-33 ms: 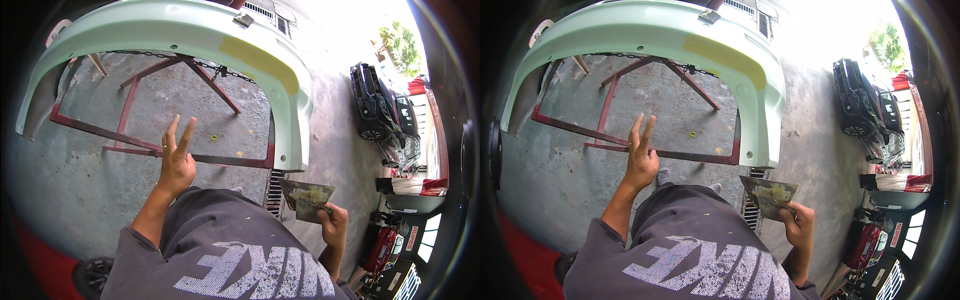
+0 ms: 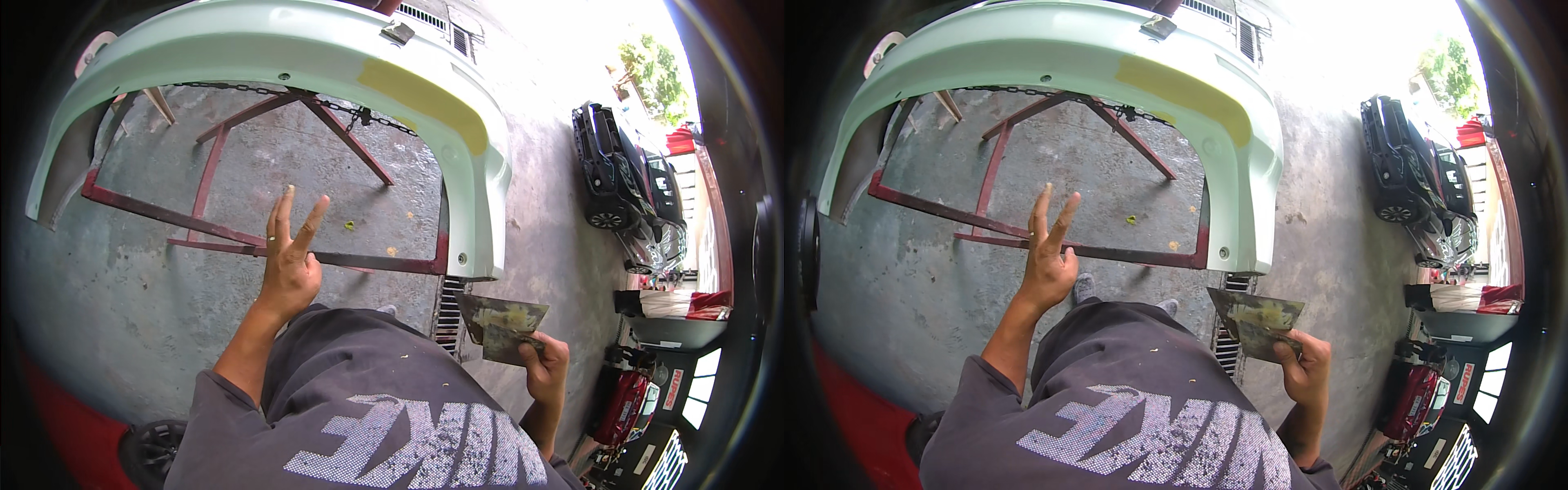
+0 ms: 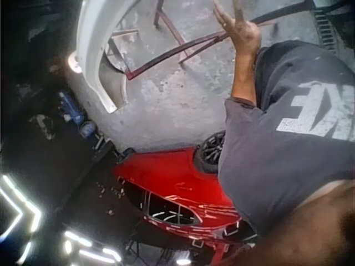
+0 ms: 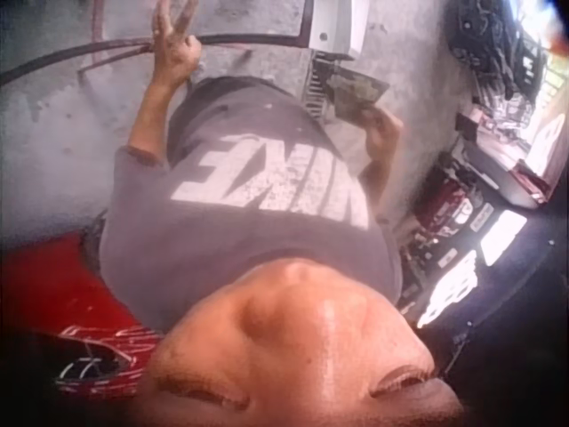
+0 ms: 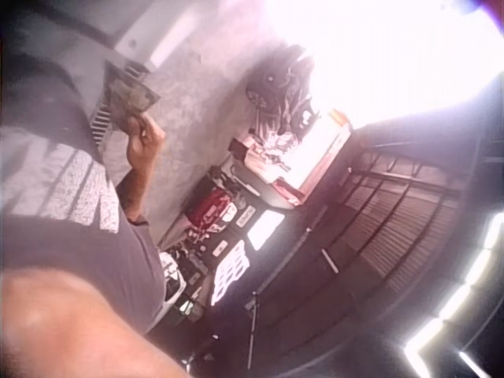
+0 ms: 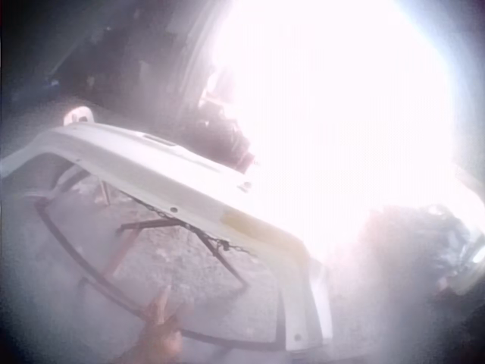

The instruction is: The person sands a white car bumper mounted on a stand using a sanding block and sandpaper. They repeatedly rub the surface, switch sandpaper sheets, and inspect the bumper while working in a garage.

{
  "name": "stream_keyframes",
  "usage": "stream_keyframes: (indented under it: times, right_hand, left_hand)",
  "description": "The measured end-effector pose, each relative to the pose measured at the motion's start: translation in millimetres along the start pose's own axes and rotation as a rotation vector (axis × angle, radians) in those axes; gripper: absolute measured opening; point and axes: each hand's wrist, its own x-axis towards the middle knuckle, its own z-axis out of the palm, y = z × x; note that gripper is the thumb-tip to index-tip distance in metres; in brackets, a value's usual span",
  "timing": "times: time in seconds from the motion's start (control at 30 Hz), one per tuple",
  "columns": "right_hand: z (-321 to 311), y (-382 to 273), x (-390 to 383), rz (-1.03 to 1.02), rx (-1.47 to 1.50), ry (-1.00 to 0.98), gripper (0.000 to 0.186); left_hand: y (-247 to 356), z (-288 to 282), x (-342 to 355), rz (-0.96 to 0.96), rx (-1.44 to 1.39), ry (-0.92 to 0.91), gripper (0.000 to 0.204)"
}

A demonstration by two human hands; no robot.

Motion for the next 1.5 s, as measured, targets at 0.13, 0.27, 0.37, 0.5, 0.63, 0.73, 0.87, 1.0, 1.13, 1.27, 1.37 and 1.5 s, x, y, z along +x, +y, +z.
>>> stream_keyframes:
  times: [0.13, 0.27, 0.37, 0.5, 0.63, 0.73, 0.87, 1.0, 1.13, 1.27, 1.37, 1.5]
  right_hand:
    - [2, -7, -4, 0.018, 0.048, 0.018, 0.026]
    - [1, -8, -11, 0.039, 0.024, 0.032, 0.029]
    - [3, -8, -14, 0.03, 0.072, 0.043, 0.024]
    - [8, -12, -15, 0.031, 0.115, 0.067, 0.025]
    - [8, -12, -16, 0.076, 0.135, 0.039, 0.03]
    - [9, -13, -13, 0.043, 0.102, 0.027, 0.024]
    - [14, -16, -9, 0.04, 0.149, 0.036, 0.022]
    - [19, -20, -1, 0.035, 0.142, 0.015, 0.03]
    - [16, -23, 5, 0.013, 0.105, -0.035, 0.03]
    - [16, -21, 6, 0.003, 0.108, -0.038, 0.028]
    - [19, -26, 7, -0.004, 0.114, -0.025, 0.027]
    - [16, -22, 6, -0.005, 0.099, -0.048, 0.027]
  left_hand:
    - [5, 4, -3, -0.162, -0.333, -0.005, 0.083]
    - [-8, 6, -10, -0.242, -0.281, -0.055, 0.083]
    - [-3, 0, -4, -0.215, -0.308, -0.083, 0.084]
    - [-3, 8, 11, 0.124, 0.136, 0.099, 0.079]
    - [4, 6, 12, 0.016, -0.088, 0.081, 0.047]
    - [1, -1, 3, -0.262, -0.418, -0.106, 0.014]
    - [6, -21, 6, -0.325, -0.286, -0.144, 0.049]
    - [-12, -22, 4, -0.209, -0.25, -0.028, 0.059]
    - [-9, -25, 6, -0.102, -0.085, -0.005, 0.035]
    - [1, -16, -3, -0.073, -0.1, 0.067, 0.021]
    - [-6, -16, -8, -0.061, -0.125, 0.024, 0.029]
    - [-7, -27, -7, -0.276, -0.211, -0.196, 0.033]
